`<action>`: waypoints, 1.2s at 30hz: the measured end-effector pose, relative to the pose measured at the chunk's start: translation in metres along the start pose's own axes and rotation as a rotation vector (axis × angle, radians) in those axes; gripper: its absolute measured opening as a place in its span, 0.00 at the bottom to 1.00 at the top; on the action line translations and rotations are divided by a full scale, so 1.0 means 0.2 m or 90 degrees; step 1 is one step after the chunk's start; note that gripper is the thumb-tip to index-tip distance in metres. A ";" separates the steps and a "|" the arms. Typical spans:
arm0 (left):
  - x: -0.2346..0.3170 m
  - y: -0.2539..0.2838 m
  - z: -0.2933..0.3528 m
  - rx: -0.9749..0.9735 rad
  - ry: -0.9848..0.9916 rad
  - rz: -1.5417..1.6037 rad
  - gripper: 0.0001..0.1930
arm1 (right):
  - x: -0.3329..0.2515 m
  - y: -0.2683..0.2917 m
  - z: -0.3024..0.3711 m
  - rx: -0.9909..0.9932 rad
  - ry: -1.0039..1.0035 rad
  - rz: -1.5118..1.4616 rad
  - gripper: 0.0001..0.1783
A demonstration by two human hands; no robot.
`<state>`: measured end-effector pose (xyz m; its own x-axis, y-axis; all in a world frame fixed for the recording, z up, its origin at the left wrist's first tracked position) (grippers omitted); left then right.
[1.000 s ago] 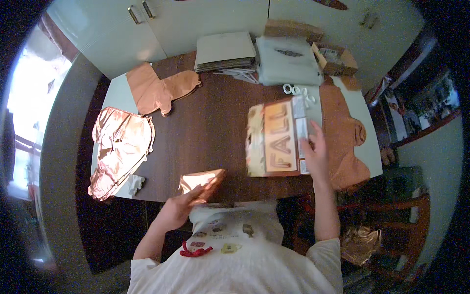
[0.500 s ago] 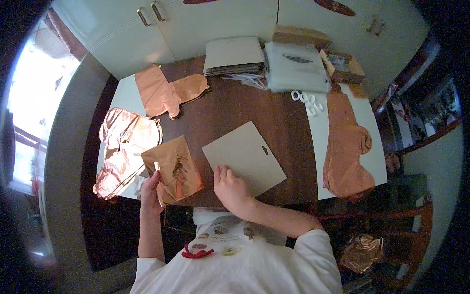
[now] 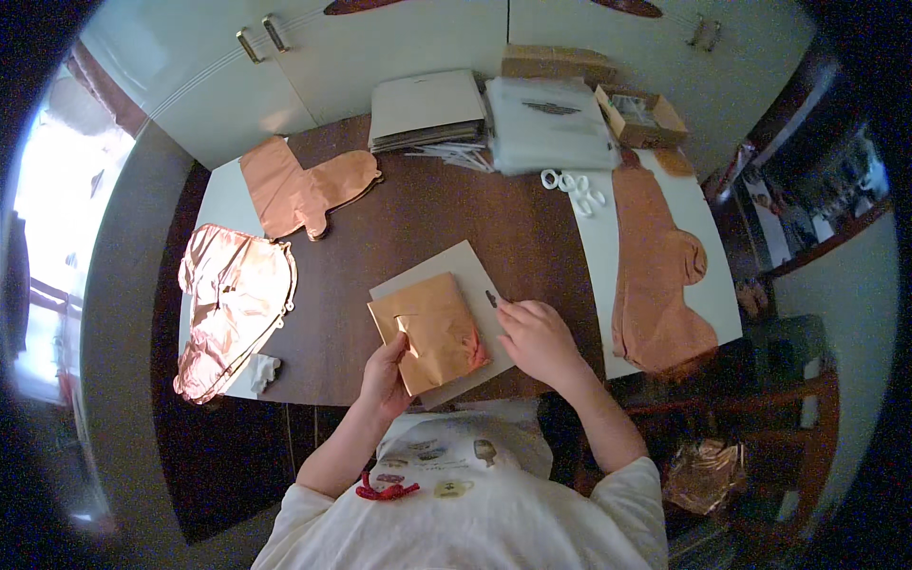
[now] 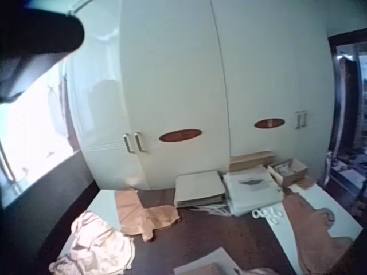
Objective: Folding foil balloons and inserting them into plastic sleeves with cardboard backings.
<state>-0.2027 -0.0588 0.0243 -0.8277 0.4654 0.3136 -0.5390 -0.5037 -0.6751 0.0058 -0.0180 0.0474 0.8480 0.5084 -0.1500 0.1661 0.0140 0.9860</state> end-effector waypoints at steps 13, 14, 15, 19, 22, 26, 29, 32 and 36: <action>-0.06 0.00 -0.07 -0.006 0.025 0.055 0.20 | 0.05 -0.03 -0.35 -0.097 0.274 0.008 0.44; -0.07 0.01 -0.07 -0.004 0.022 0.057 0.20 | 0.06 -0.04 -0.36 -0.120 0.280 0.015 0.46; -0.08 0.01 -0.07 -0.006 0.015 0.059 0.20 | 0.06 -0.04 -0.37 -0.121 0.283 0.014 0.46; -0.11 0.04 -0.06 -0.005 0.015 0.043 0.19 | 0.06 -0.02 -0.37 -0.137 0.312 0.068 0.51; -0.14 0.07 -0.06 -0.004 0.023 0.075 0.19 | 0.05 0.00 -0.38 -0.134 0.340 0.112 0.55; -0.13 0.04 -0.03 0.004 0.004 0.038 0.18 | 0.01 0.04 -0.42 -0.177 0.341 0.168 0.60; -0.13 0.04 -0.05 0.010 -0.007 0.035 0.17 | 0.00 0.07 -0.43 -0.232 0.345 0.175 0.62; -0.14 0.03 -0.06 0.013 -0.010 0.049 0.17 | 0.04 0.01 -0.42 -0.206 0.355 0.073 0.63; -0.15 0.03 -0.07 -0.003 -0.015 0.059 0.17 | 0.06 -0.02 -0.42 -0.198 0.360 0.022 0.62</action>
<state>-0.1783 -0.0653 0.0011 -0.8770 0.4004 0.2655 -0.4600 -0.5405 -0.7045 -0.0268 0.0598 0.0473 0.4401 0.8870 -0.1400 -0.0824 0.1952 0.9773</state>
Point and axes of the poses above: each hand's wrist, its own z-axis away from the middle knuckle, its own y-axis out of the back of the hand, x = y × z, the point moved 4 cm from there along -z, towards the middle knuckle, and after that the axes turned 13 degrees about z, right-handed, at the moved point
